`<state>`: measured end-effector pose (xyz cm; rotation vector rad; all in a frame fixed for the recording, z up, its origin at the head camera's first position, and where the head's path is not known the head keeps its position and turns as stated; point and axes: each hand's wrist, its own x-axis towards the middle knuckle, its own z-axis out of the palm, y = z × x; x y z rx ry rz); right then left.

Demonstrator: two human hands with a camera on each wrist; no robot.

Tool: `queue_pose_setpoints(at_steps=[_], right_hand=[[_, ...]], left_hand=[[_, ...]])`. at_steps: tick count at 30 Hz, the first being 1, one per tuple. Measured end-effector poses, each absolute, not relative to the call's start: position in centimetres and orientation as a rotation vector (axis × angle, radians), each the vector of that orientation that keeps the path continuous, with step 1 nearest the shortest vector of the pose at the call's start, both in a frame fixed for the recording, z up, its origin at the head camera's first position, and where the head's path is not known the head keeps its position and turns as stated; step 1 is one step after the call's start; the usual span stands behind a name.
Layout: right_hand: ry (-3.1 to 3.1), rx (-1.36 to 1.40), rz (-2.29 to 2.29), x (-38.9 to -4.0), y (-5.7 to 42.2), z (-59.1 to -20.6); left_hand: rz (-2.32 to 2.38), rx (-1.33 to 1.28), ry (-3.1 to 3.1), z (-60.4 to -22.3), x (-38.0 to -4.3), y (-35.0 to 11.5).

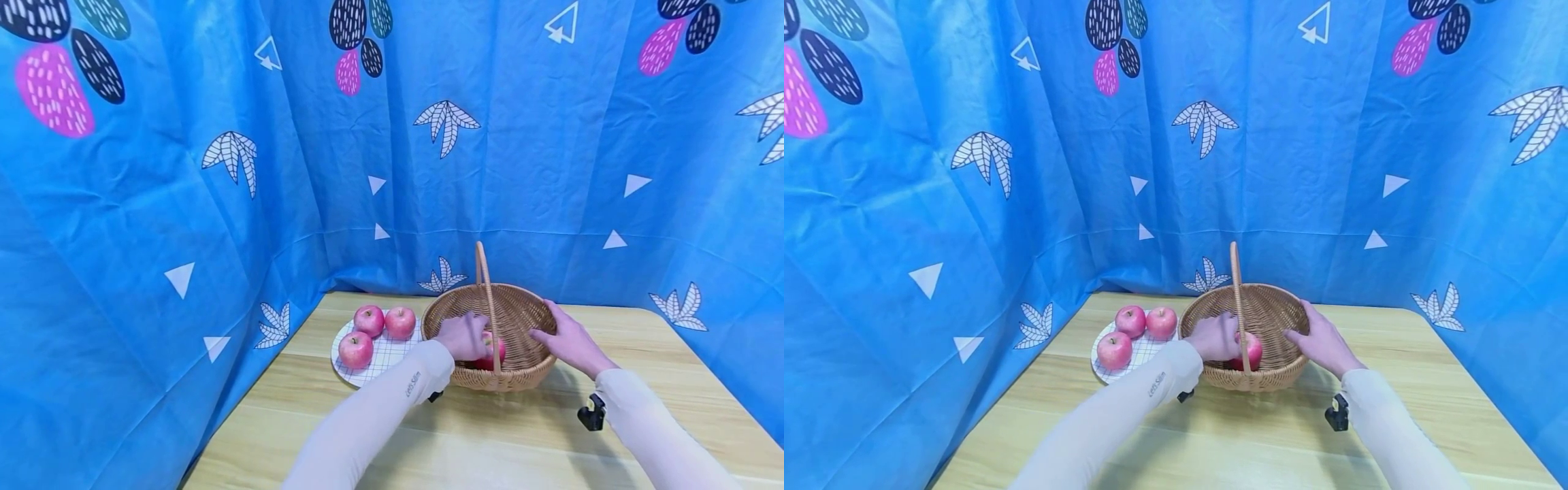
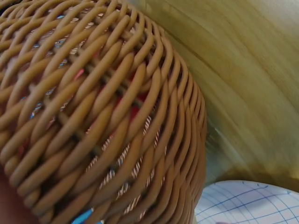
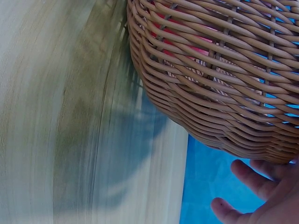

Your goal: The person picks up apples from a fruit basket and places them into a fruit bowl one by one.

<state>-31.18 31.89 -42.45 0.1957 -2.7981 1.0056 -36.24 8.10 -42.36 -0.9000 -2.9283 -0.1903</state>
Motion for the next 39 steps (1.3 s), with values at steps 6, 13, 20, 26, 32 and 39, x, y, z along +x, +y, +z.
queue_pose_setpoints(at_steps=[6, 13, 20, 26, 32, 39], right_hand=[[-2.796, 0.196, 1.008, -31.4, 32.0, -42.8], [-2.792, 0.192, 1.005, -31.3, 32.1, -42.8], [-2.79, 0.198, 1.018, -31.1, 32.1, -42.7], [-2.791, 0.195, 1.031, -30.9, 32.0, -42.6], [-2.779, 0.202, 1.001, -31.0, 32.1, -42.8], [-2.779, 0.203, 1.001, -31.1, 32.1, -42.9]], left_hand=[[-0.178, -0.898, -2.918, -42.8, -36.0, 8.3], [-0.212, -0.895, -2.933, -43.7, -36.3, 8.7], [-0.218, -0.893, -2.969, -43.8, -36.1, 9.3], [-0.269, -0.82, -3.056, -43.7, -35.8, 9.3], [-0.354, -0.783, -3.09, -43.9, -36.3, 8.9], [-0.423, -0.715, -3.155, -44.5, -37.1, 8.9]])
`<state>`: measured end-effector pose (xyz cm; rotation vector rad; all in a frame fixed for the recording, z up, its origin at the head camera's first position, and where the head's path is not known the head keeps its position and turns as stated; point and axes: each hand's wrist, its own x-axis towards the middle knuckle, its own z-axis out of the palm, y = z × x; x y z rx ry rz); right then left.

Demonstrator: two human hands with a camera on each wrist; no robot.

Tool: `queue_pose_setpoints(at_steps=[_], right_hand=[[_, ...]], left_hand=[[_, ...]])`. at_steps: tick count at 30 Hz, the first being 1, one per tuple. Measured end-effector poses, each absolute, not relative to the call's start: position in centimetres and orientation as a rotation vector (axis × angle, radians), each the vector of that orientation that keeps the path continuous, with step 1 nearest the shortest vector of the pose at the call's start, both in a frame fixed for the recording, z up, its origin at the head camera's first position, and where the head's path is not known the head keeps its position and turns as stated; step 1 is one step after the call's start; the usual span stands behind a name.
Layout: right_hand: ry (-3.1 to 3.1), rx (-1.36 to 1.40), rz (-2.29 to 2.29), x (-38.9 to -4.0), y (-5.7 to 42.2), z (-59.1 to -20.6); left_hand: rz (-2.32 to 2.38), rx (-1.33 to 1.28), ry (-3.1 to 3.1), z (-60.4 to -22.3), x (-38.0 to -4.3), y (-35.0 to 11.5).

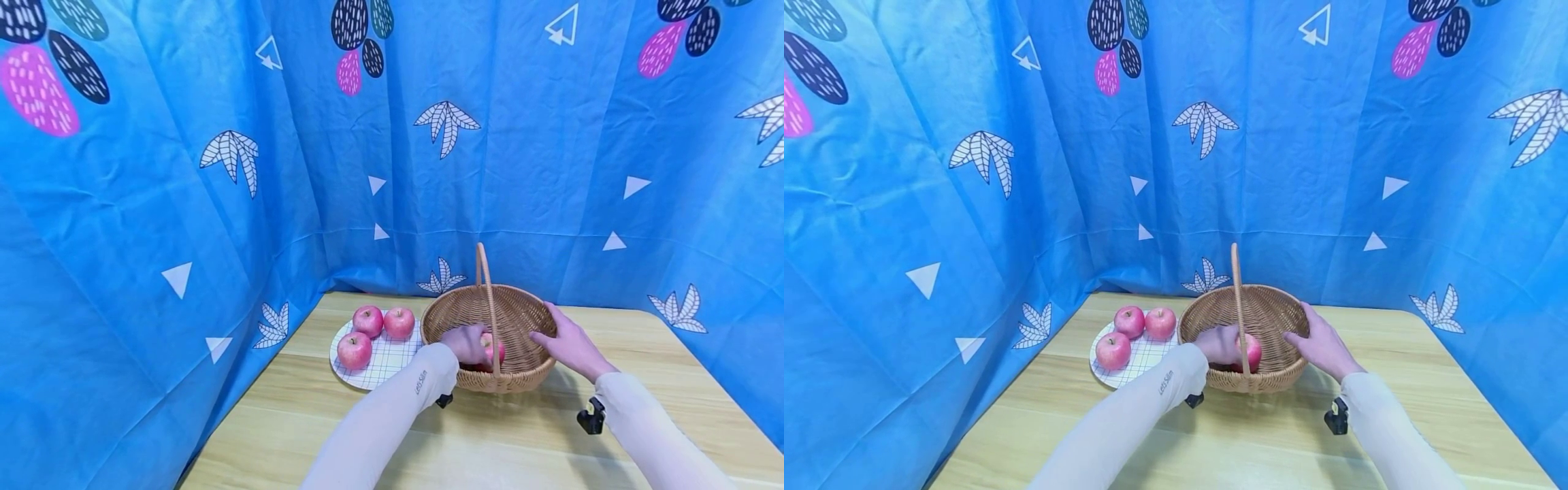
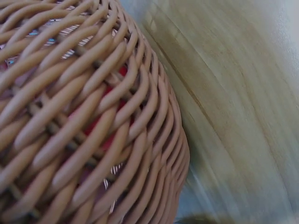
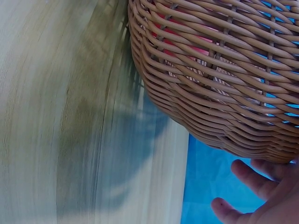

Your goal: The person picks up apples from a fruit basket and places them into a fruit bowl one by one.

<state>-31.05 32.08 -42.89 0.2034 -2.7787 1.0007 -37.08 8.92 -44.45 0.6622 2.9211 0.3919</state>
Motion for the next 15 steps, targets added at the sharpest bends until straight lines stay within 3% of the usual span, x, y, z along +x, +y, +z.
queue_pose_setpoints(at_steps=[15], right_hand=[[-2.778, 0.202, 0.984, -31.19, 32.1, -43.01]], left_hand=[[0.404, 0.704, 2.956, -44.73, -36.94, 8.74]])
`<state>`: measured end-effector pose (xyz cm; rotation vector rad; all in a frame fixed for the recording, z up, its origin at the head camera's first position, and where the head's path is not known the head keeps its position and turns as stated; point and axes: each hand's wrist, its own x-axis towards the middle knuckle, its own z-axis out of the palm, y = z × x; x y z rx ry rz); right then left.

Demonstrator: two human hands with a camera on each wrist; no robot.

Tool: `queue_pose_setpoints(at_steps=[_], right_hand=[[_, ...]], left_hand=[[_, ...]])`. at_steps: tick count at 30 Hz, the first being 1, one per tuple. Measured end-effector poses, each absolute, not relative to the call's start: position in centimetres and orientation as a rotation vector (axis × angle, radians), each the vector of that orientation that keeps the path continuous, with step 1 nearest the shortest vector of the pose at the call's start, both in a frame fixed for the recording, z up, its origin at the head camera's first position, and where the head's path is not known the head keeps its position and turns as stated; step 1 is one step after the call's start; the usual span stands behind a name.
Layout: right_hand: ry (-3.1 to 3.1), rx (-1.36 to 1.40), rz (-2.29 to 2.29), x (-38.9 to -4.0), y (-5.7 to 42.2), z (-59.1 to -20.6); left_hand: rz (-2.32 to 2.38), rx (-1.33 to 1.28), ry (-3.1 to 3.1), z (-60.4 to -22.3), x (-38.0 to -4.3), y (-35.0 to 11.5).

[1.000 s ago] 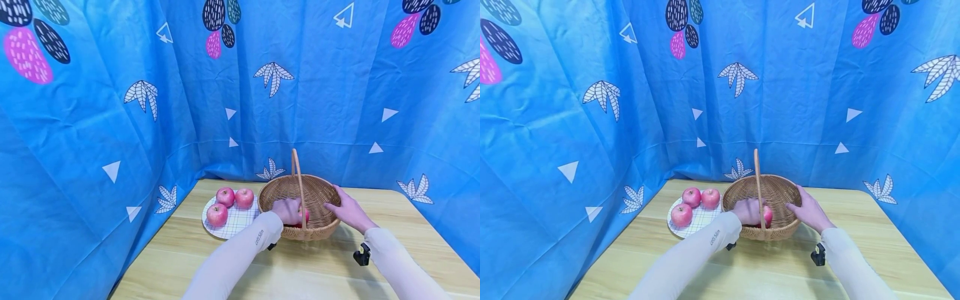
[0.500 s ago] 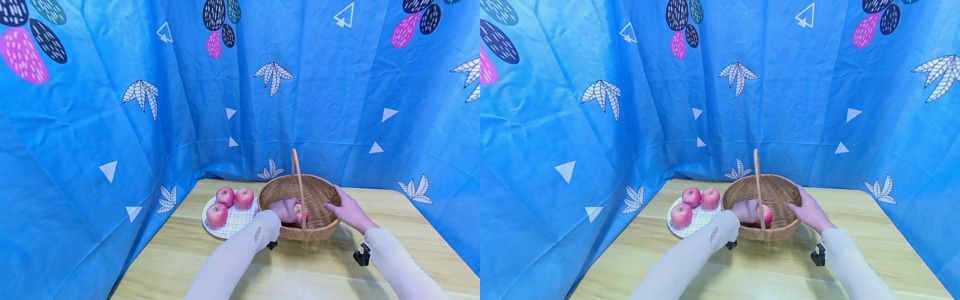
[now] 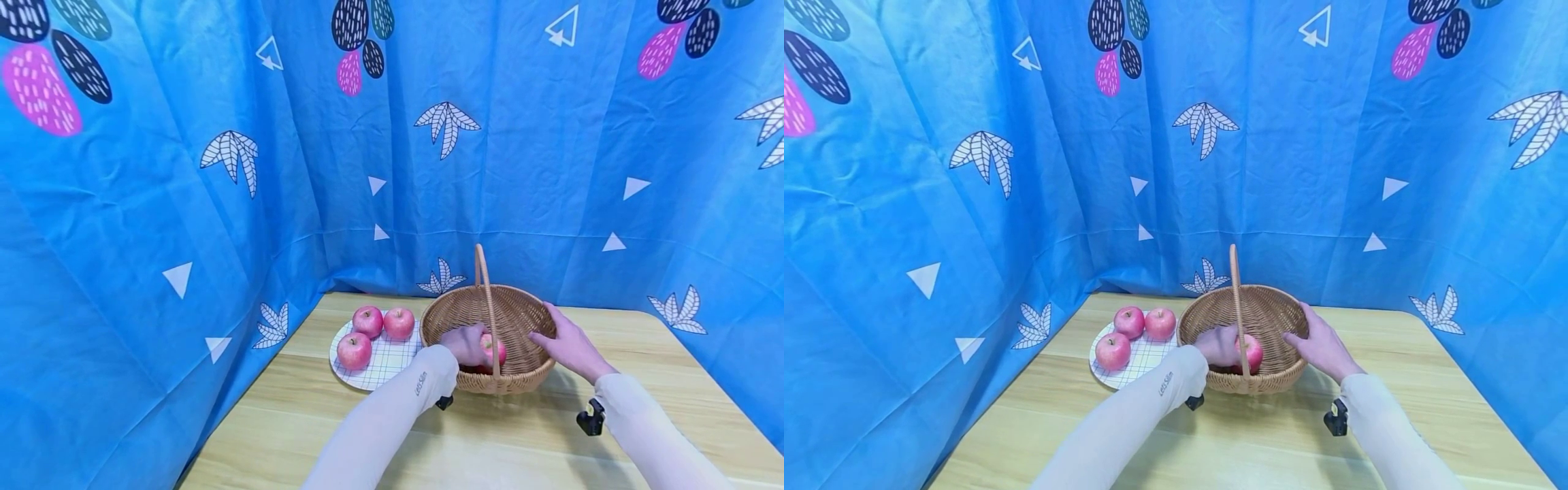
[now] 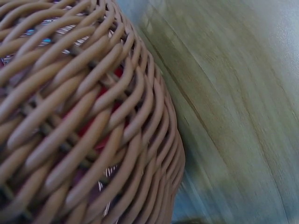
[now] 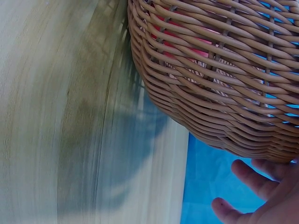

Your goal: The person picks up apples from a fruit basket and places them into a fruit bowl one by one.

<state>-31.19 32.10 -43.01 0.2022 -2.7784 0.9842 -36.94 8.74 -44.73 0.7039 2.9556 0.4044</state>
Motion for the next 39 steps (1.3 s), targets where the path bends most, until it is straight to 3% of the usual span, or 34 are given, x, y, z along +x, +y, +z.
queue_pose_setpoints(at_steps=[39], right_hand=[[-2.788, 0.199, 0.978, -31.0, 31.9, -43.0]], left_hand=[[0.596, 0.791, 3.129, -43.1, -35.8, 7.2]])
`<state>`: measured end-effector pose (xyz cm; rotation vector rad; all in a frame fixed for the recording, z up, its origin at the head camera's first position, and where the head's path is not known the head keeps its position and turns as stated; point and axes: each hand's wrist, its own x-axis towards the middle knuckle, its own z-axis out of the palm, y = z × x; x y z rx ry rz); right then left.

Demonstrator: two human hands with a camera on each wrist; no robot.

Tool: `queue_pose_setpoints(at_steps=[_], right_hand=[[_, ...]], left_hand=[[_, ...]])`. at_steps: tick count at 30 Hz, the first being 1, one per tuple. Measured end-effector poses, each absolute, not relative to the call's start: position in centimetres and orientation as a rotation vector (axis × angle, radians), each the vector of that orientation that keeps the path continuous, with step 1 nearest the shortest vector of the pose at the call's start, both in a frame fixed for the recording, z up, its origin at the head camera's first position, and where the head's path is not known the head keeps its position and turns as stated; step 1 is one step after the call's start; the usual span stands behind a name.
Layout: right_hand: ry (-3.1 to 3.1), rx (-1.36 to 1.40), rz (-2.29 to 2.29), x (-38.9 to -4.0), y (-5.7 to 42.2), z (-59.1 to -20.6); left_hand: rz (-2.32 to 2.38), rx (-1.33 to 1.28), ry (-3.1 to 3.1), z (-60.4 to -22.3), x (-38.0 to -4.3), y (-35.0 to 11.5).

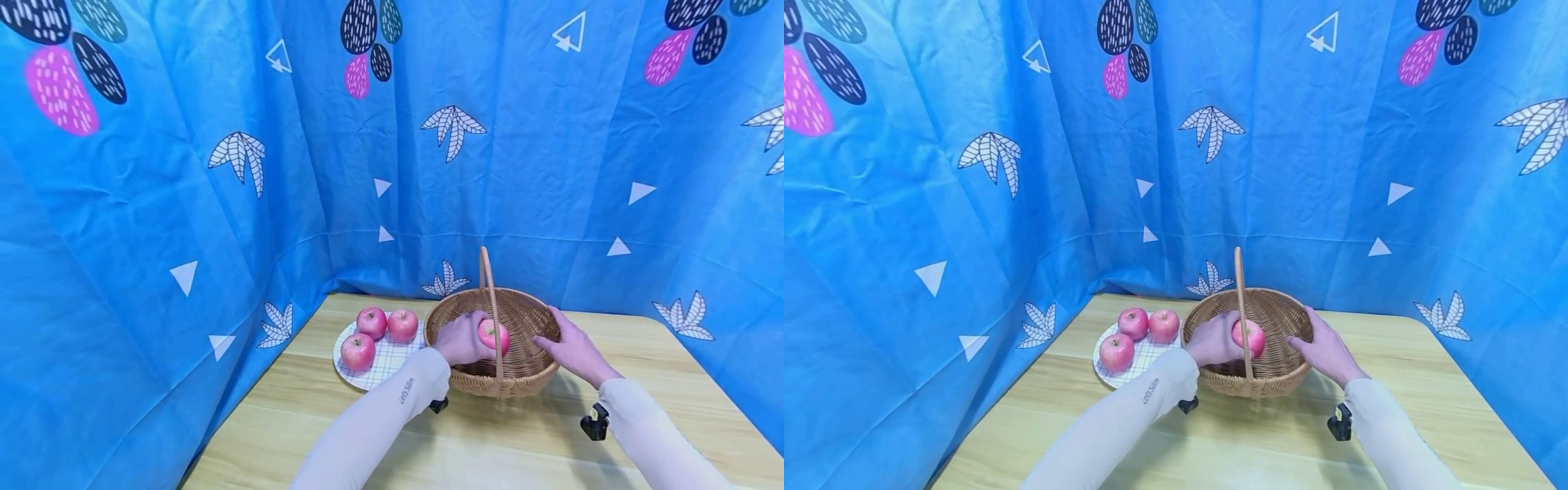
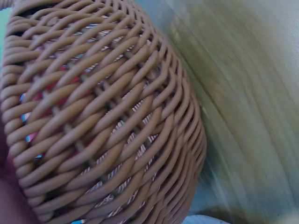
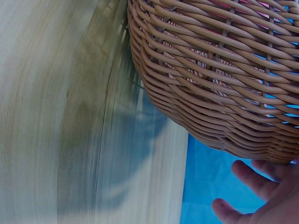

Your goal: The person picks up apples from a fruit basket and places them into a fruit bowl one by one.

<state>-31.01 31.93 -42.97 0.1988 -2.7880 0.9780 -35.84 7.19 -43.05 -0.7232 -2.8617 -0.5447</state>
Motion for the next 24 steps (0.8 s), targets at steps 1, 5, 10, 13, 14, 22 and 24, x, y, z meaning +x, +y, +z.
queue_pose_setpoints(at_steps=[1, 5, 10, 13, 14, 22, 24], right_hand=[[-2.787, 0.199, 0.976, -31.0, 32.0, -43.0], [-2.787, 0.203, 0.98, -31.0, 32.0, -43.0], [-2.792, 0.197, 0.964, -30.9, 31.9, -42.8], [-2.787, 0.196, 0.958, -30.8, 31.9, -42.7], [-2.786, 0.197, 0.961, -30.8, 31.9, -42.6], [-2.782, 0.212, 0.966, -30.7, 31.8, -42.6], [-2.78, 0.213, 0.971, -30.6, 31.8, -42.6]], left_hand=[[-0.542, -0.716, -2.858, -42.9, -35.8, 7.1], [-0.518, -0.703, -2.846, -42.4, -35.7, 6.9], [-0.521, -0.71, -2.836, -41.8, -35.5, 6.5], [-0.558, -0.705, -2.84, -41.5, -35.5, 5.9], [-0.573, -0.7, -2.844, -41.3, -35.4, 5.7], [-0.631, -0.713, -2.831, -41.0, -35.6, 3.5], [-0.656, -0.721, -2.818, -40.9, -35.7, 3.0]])
